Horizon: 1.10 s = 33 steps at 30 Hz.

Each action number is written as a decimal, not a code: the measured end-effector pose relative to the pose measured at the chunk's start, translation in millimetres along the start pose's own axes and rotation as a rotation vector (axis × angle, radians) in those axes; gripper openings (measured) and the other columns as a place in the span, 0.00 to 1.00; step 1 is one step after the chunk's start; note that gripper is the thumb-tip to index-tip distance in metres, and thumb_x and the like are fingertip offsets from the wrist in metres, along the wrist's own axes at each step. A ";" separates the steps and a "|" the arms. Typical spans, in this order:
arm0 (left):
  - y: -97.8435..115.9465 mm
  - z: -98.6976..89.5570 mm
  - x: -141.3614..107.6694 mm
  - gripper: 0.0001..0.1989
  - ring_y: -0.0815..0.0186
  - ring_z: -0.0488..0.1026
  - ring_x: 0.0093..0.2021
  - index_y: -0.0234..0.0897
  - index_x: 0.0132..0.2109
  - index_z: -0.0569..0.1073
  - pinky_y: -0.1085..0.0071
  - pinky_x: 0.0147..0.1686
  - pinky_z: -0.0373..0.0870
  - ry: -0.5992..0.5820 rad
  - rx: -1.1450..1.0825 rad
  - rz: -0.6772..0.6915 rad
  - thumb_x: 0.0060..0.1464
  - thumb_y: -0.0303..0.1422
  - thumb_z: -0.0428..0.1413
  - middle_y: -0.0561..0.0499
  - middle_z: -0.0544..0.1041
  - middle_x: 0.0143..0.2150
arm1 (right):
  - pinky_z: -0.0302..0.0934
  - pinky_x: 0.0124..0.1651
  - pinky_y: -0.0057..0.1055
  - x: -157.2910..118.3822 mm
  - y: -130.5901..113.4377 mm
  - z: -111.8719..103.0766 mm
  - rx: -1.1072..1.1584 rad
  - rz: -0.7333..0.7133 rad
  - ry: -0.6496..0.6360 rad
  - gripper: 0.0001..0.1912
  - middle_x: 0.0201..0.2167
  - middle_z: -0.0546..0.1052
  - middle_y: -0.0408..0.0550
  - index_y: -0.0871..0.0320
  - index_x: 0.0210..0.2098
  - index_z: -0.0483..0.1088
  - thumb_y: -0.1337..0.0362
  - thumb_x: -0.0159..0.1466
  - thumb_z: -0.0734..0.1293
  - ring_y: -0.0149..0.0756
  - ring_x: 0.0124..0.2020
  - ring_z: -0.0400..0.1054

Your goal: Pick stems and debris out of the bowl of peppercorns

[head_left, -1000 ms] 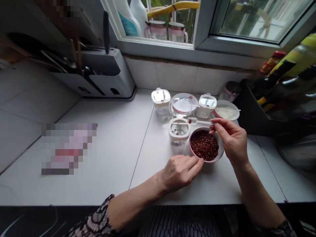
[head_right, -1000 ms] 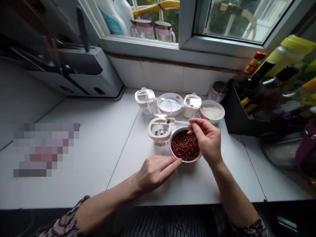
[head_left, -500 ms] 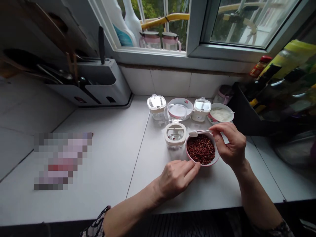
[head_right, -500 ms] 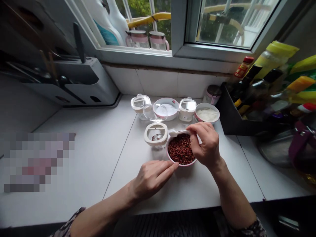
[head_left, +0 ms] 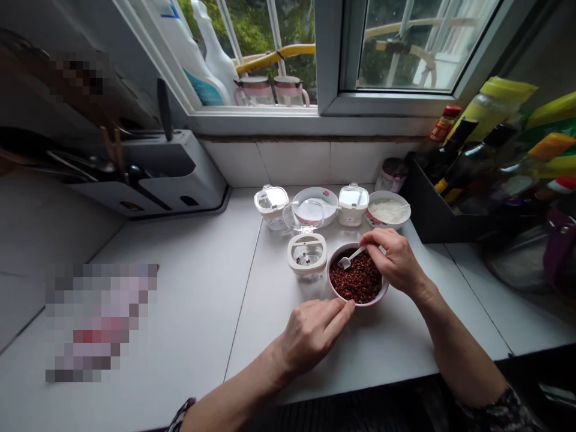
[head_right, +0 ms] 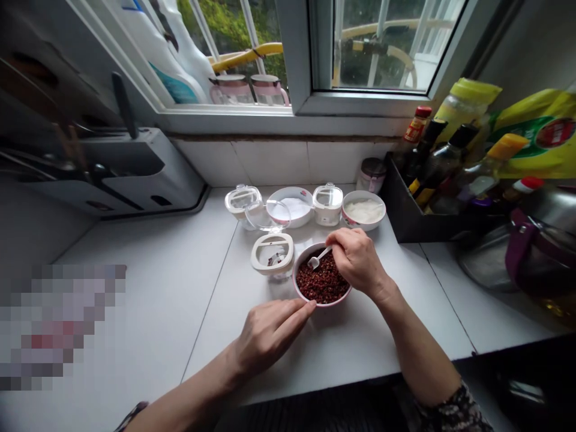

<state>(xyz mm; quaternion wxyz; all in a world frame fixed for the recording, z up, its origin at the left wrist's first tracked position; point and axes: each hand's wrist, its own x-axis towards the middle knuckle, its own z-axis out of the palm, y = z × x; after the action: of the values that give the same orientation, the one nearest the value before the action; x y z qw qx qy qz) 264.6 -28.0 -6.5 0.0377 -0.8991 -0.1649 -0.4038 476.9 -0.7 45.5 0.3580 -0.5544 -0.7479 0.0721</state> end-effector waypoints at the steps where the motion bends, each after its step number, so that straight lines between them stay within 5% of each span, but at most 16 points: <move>1: 0.0 -0.2 0.1 0.10 0.69 0.73 0.26 0.28 0.48 0.71 0.76 0.24 0.69 -0.002 -0.001 0.001 0.64 0.22 0.49 0.45 0.79 0.33 | 0.60 0.43 0.35 0.3 0.7 -0.4 0.007 0.016 0.004 0.11 0.29 0.79 0.46 0.56 0.30 0.71 0.74 0.59 0.59 0.38 0.34 0.72; 33: 0.4 -1.5 3.6 0.09 0.69 0.74 0.25 0.26 0.45 0.72 0.74 0.22 0.67 0.004 -0.011 0.008 0.66 0.22 0.47 0.47 0.79 0.33 | 0.62 0.40 0.33 1.5 8.1 4.4 0.142 0.110 0.001 0.11 0.28 0.79 0.45 0.56 0.27 0.72 0.72 0.59 0.60 0.37 0.31 0.72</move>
<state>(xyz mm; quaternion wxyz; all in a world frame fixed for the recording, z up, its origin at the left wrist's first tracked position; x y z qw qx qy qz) 265.8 -27.8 -2.8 0.0347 -0.8991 -0.1591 -0.4064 480.3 4.9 38.8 0.3923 -0.5679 -0.7091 0.1445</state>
